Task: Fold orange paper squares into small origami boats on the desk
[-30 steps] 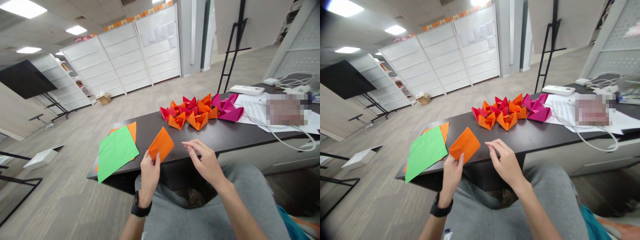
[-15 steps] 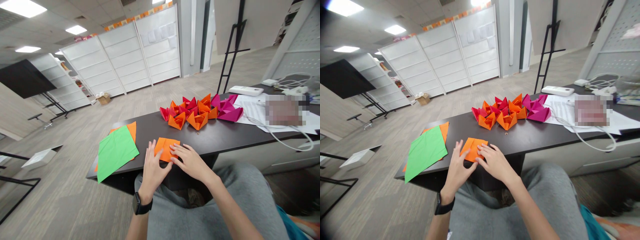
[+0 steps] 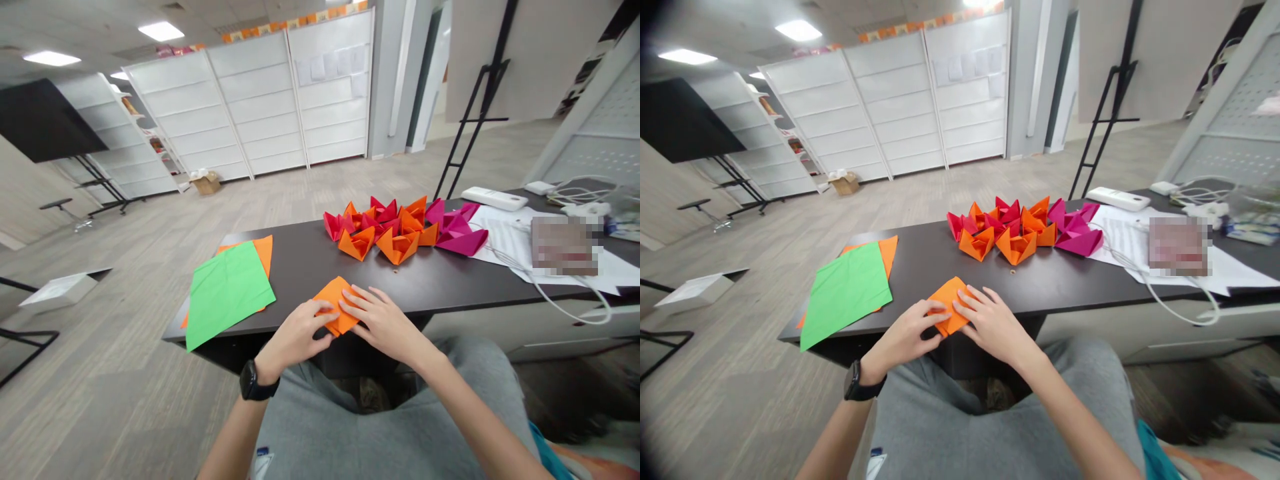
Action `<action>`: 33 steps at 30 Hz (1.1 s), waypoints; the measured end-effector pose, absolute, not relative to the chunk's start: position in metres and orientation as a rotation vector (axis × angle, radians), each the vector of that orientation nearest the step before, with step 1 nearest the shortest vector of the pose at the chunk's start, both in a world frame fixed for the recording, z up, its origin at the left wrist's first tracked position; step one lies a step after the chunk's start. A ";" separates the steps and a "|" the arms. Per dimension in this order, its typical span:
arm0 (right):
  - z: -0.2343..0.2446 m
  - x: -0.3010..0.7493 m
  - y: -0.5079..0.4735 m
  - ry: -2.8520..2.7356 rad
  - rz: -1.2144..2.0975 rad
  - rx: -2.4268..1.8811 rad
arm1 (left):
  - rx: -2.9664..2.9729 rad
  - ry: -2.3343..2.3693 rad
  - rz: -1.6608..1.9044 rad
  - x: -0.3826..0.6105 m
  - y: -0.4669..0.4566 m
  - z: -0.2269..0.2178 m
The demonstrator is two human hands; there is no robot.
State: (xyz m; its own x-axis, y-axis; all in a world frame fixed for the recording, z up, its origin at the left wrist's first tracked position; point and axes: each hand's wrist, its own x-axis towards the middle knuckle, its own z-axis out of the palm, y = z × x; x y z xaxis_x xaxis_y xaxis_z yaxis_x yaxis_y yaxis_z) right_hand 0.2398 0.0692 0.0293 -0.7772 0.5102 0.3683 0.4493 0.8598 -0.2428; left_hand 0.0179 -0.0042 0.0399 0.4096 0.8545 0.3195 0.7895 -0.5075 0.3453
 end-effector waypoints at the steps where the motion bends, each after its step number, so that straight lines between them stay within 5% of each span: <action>1: 0.028 0.240 0.070 -2.603 0.204 -0.700 | 2.491 1.463 0.745 0.015 -0.001 0.040; 11: 0.025 0.218 0.108 -2.277 0.516 -0.999 | 1.998 1.747 1.021 0.021 0.048 0.039; 17: 0.012 0.213 0.114 -2.100 0.598 -1.040 | 2.200 1.846 1.055 0.029 0.051 0.031; 33: 0.011 0.230 0.056 -2.510 -0.103 -0.805 | 2.742 1.686 0.476 0.031 0.017 0.024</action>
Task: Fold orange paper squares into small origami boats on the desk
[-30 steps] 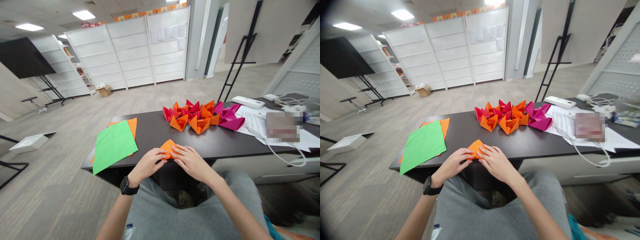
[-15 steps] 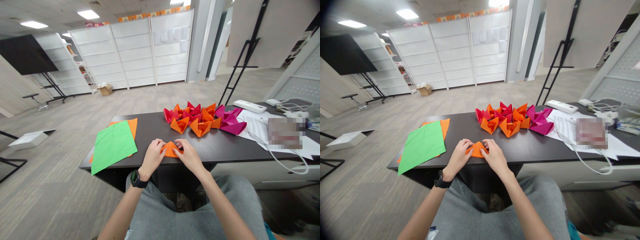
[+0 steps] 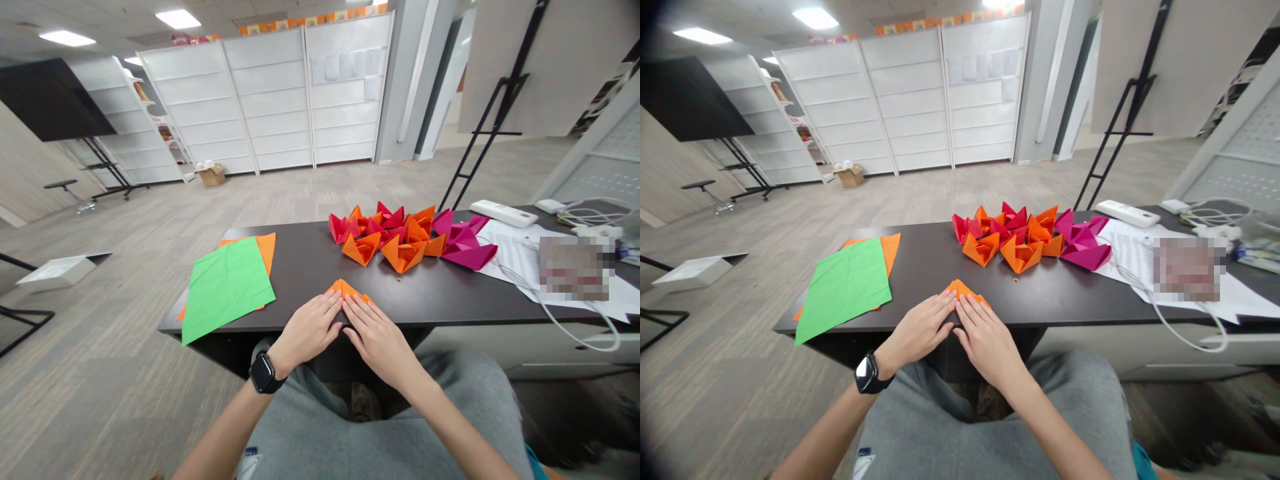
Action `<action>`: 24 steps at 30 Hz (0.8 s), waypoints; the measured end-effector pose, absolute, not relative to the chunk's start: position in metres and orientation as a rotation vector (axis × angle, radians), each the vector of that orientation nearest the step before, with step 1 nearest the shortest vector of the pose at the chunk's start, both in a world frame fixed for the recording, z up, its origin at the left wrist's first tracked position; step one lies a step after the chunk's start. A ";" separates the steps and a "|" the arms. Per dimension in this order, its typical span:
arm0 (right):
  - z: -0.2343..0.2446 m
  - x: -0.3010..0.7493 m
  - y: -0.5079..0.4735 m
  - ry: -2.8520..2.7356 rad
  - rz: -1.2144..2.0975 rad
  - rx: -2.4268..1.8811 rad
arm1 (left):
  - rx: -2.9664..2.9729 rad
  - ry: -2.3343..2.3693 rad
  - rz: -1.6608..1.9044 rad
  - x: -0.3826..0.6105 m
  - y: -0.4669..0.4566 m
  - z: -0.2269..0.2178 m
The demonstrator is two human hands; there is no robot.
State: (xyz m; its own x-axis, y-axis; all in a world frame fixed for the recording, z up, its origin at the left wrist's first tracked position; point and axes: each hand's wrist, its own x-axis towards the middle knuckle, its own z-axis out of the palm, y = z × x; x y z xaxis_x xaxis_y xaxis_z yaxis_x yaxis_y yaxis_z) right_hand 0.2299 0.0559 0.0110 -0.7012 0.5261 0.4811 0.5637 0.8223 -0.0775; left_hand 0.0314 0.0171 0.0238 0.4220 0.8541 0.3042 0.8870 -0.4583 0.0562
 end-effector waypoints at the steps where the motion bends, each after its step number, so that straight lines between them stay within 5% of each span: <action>1: 0.009 0.236 0.056 -2.523 -0.113 -0.817 | -2.542 -1.570 -0.430 0.032 0.016 0.024; 15: 0.014 0.251 0.063 -2.484 -0.074 -0.890 | -2.414 -1.677 -0.429 -0.018 -0.015 0.021; 20: 0.049 0.230 0.078 -2.658 -0.156 -0.899 | -2.379 -1.840 -0.785 -0.006 -0.003 0.023; 24: 0.070 0.217 0.089 -2.818 -0.218 -0.677 | -2.205 -2.057 -1.405 0.008 0.010 0.025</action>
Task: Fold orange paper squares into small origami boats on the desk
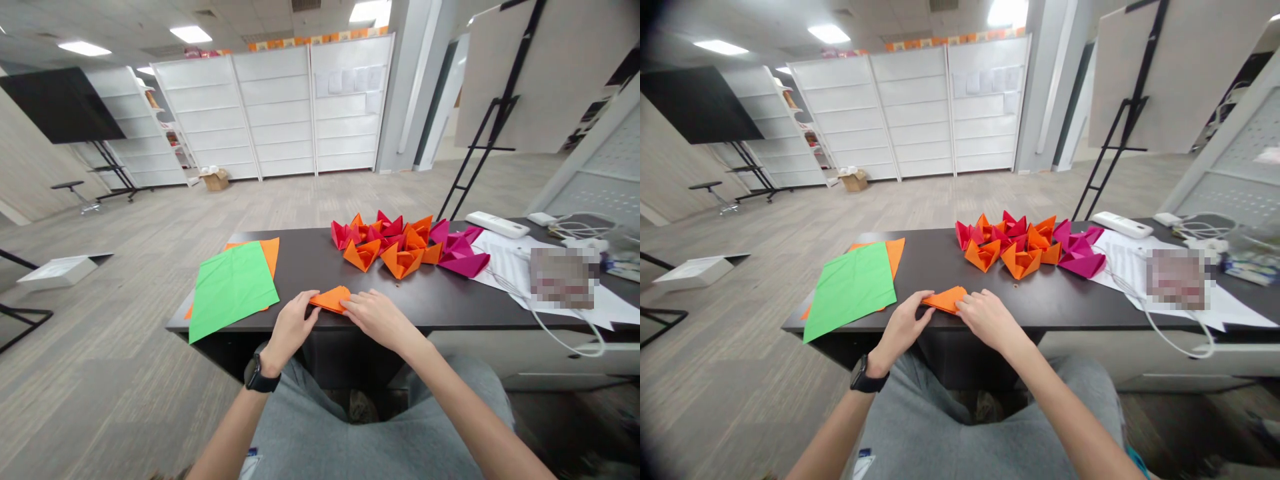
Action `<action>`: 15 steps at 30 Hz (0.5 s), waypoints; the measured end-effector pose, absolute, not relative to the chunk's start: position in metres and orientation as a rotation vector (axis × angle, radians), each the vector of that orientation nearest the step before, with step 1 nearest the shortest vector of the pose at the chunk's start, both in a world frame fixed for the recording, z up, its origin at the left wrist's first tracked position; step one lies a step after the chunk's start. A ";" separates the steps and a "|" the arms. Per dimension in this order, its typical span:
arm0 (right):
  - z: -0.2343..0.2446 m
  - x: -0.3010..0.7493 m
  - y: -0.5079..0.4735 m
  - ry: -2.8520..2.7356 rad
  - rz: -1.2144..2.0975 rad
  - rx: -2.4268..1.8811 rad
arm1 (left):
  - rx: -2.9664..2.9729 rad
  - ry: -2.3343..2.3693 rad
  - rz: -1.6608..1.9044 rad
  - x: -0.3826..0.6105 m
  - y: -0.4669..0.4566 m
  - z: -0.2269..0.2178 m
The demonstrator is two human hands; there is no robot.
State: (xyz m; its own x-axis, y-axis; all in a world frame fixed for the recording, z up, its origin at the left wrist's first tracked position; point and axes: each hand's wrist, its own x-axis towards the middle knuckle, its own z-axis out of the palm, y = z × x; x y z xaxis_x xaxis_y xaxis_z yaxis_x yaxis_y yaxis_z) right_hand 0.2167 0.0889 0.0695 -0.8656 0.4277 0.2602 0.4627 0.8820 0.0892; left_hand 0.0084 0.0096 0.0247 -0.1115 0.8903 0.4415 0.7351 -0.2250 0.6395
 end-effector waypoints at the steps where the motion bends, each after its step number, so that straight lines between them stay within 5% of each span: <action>1: 0.069 0.216 0.090 -2.794 -0.223 -0.683 | 1.786 1.809 1.382 0.013 0.012 0.026; 5: 0.054 0.214 0.088 -2.435 -0.055 -0.940 | 1.285 1.726 1.582 0.036 0.015 0.038; 15: 0.044 0.197 0.066 -1.920 0.542 -1.057 | 1.430 1.795 1.548 0.067 0.026 0.058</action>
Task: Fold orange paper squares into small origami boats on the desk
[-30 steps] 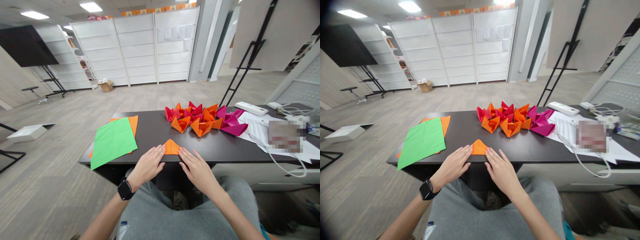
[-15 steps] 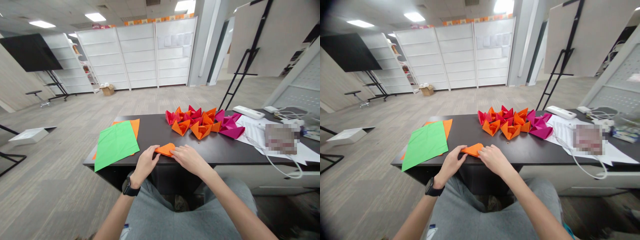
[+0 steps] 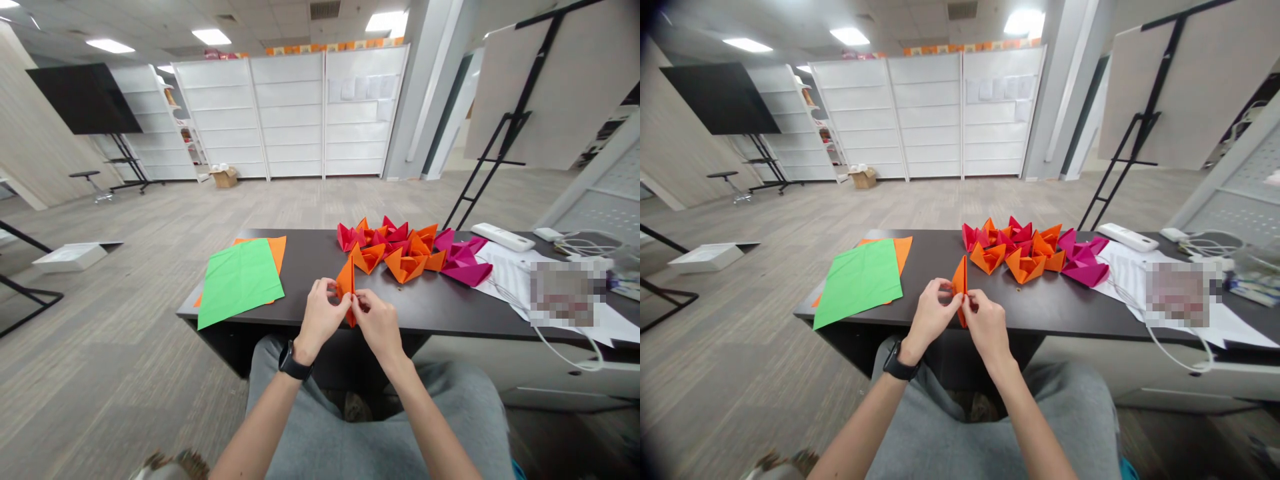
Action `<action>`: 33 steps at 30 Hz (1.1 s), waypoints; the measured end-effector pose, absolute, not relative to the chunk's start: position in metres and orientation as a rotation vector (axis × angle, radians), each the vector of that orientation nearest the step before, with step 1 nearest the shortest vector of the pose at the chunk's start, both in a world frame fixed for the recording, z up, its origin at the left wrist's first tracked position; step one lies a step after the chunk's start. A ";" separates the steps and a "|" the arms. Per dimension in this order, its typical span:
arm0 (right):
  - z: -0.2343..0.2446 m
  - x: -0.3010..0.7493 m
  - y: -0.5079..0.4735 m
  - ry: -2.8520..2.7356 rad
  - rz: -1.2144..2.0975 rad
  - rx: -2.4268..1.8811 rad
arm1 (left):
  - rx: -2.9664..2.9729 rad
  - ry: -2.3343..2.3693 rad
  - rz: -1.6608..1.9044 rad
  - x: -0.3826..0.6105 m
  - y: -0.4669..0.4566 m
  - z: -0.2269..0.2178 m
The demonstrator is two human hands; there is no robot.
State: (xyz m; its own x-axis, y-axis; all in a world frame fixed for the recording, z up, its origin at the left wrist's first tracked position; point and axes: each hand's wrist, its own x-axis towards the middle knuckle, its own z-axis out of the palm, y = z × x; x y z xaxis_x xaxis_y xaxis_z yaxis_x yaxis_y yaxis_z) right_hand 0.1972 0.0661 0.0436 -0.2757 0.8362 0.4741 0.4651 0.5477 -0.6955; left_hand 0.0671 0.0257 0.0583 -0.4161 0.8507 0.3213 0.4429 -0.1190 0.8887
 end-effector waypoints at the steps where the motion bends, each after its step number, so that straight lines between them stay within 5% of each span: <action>1: 0.044 0.197 0.067 -1.923 0.554 -1.048 | 1.440 1.739 1.535 0.067 0.026 0.057; 13: 0.036 0.200 0.075 -1.778 0.671 -1.114 | 1.517 2.038 1.519 0.070 0.032 0.045; 24: 0.035 0.196 0.084 -1.993 0.409 -1.138 | 1.737 2.009 1.426 0.065 0.033 0.039; 33: 0.029 0.172 0.084 -1.732 0.825 -0.903 | 1.606 1.829 1.622 0.073 0.041 0.042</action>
